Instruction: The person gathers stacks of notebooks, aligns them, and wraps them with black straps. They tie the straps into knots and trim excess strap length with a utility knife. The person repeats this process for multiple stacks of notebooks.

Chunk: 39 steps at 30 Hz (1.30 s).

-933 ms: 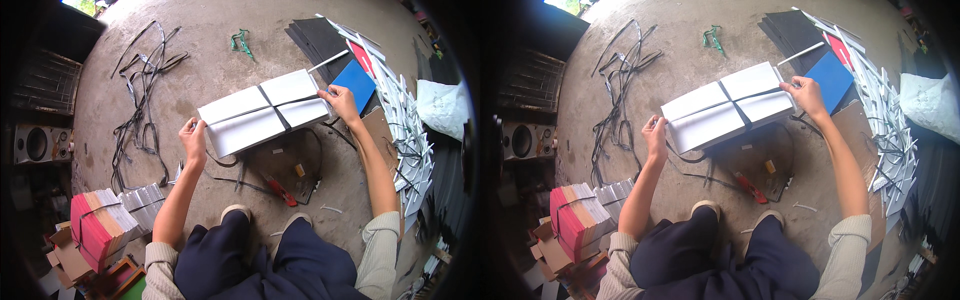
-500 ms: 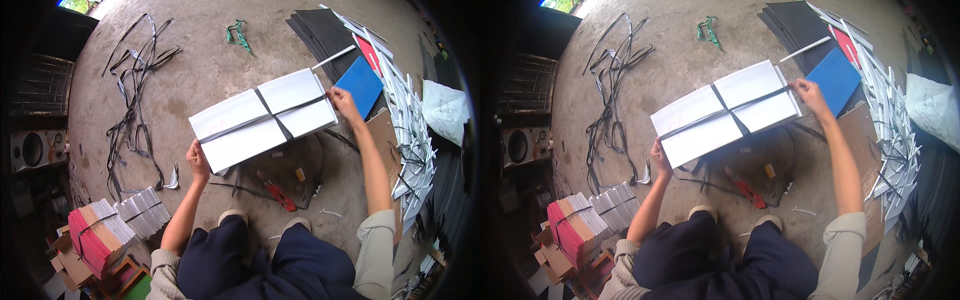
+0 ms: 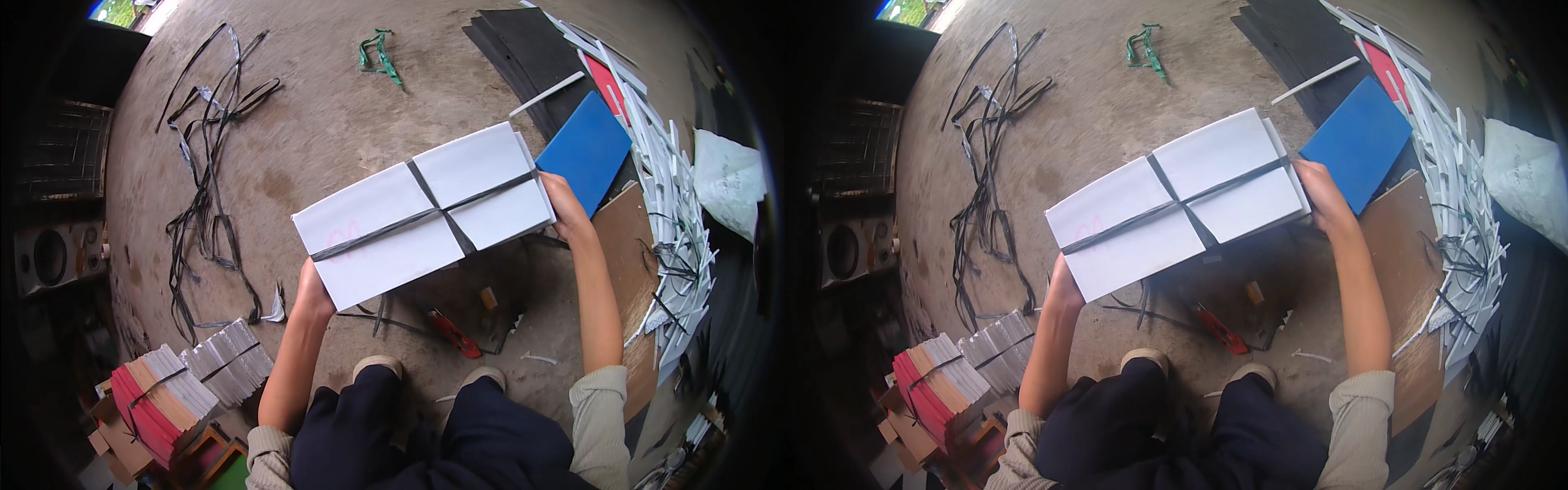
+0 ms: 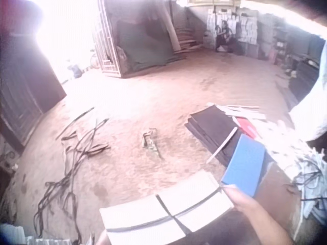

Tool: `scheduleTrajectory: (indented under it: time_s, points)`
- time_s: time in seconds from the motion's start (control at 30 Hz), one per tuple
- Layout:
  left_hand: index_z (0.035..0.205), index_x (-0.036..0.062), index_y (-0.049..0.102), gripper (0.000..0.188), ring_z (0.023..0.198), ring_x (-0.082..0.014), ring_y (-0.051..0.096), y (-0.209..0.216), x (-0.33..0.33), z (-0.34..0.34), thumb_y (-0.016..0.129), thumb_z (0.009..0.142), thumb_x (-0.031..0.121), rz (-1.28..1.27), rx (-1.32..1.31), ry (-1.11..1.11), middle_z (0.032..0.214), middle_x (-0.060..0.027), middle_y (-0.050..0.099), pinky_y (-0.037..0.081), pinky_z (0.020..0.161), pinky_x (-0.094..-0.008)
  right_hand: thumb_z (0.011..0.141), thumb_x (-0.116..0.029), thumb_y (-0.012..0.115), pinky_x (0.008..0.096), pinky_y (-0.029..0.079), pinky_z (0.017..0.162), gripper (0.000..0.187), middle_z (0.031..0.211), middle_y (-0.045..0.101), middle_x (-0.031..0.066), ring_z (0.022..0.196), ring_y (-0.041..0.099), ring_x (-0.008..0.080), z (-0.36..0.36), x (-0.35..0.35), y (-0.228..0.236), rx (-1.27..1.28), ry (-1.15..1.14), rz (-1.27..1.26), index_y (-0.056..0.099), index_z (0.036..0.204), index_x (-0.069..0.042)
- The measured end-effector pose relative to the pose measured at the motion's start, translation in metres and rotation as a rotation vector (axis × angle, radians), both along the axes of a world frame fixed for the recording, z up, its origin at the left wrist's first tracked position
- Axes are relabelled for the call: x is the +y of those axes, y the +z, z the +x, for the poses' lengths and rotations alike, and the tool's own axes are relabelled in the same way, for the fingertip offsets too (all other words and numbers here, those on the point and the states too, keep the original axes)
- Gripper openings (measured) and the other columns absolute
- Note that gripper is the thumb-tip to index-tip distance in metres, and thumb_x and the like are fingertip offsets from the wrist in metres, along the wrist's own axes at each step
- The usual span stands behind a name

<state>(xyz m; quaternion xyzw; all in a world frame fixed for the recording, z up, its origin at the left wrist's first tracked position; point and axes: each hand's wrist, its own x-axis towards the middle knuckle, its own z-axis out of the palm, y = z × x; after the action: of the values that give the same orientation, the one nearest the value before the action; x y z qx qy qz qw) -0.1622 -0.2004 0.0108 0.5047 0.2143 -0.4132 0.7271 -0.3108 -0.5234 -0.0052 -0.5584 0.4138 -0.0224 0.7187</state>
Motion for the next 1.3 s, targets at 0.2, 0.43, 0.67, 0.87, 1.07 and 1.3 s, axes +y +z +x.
scheduleTrajectory:
  time_s: [0.2,0.43,0.67,0.87,1.07,1.3]
  points:
    - [0.113,-0.0015,0.048,0.038,0.089,-0.0205,0.058,0.000,-0.019,-0.001,0.037,0.091,0.029,0.134,-0.115,0.013,0.102,-0.0111,0.058,0.050,0.075,-0.0323,0.086,-0.016,0.045,0.0222,0.045,0.056,0.027,0.074,0.060,0.0042,0.062,0.056,0.0084,0.001,0.000,-0.007,-0.083,-0.013,-0.036,0.060,0.093,0.005]
    - [0.095,-0.0012,0.054,0.035,0.073,-0.0161,0.057,-0.016,-0.014,0.000,0.035,0.089,0.027,0.376,-0.280,0.054,0.084,-0.0090,0.058,0.047,0.061,-0.0291,0.085,-0.015,0.048,0.0218,0.043,0.054,0.022,0.074,0.060,0.0030,0.060,0.054,0.0081,-0.005,-0.004,-0.017,-0.048,0.060,-0.263,0.062,0.086,0.003]
    - [0.065,0.0062,0.043,0.031,0.055,-0.0060,0.032,-0.073,0.018,-0.001,0.040,0.090,0.025,0.433,-0.796,0.085,0.060,0.0052,0.033,0.030,0.049,-0.0251,0.087,-0.025,0.046,0.0214,0.041,0.065,0.027,0.082,0.061,0.0024,0.076,0.055,0.0099,-0.012,-0.017,-0.052,-0.146,0.084,-0.467,0.063,0.092,-0.004]
    - [0.121,0.0031,0.038,0.040,0.104,-0.0153,0.045,-0.111,0.014,-0.028,0.042,0.091,0.029,0.206,-0.756,0.028,0.113,-0.0059,0.047,0.039,0.087,-0.0298,0.086,-0.031,0.049,0.0319,0.041,0.085,0.043,0.113,0.052,0.0016,0.103,0.050,0.0150,-0.043,-0.011,-0.147,-0.423,0.151,-0.260,0.043,0.122,-0.009]
    - [0.137,0.0083,0.012,0.069,0.125,-0.0216,0.023,-0.143,0.041,-0.017,0.019,0.089,0.056,0.047,-0.573,-0.248,0.138,-0.0101,0.021,0.021,0.102,-0.0356,0.086,-0.024,0.049,0.0348,0.039,0.090,0.043,0.118,0.047,0.0039,0.111,0.044,0.0189,-0.036,-0.003,-0.164,-0.633,0.069,0.281,0.039,0.124,-0.007]
    - [0.132,0.0054,0.018,0.074,0.112,-0.0347,0.041,-0.063,0.029,0.004,0.025,0.083,0.061,0.256,-0.347,-0.498,0.128,-0.0196,0.033,0.045,0.080,-0.0506,0.087,-0.028,0.041,0.0365,0.042,0.082,0.043,0.115,0.047,0.0091,0.102,0.046,0.0215,-0.016,0.034,-0.046,-0.050,0.093,0.012,0.040,0.122,-0.003]
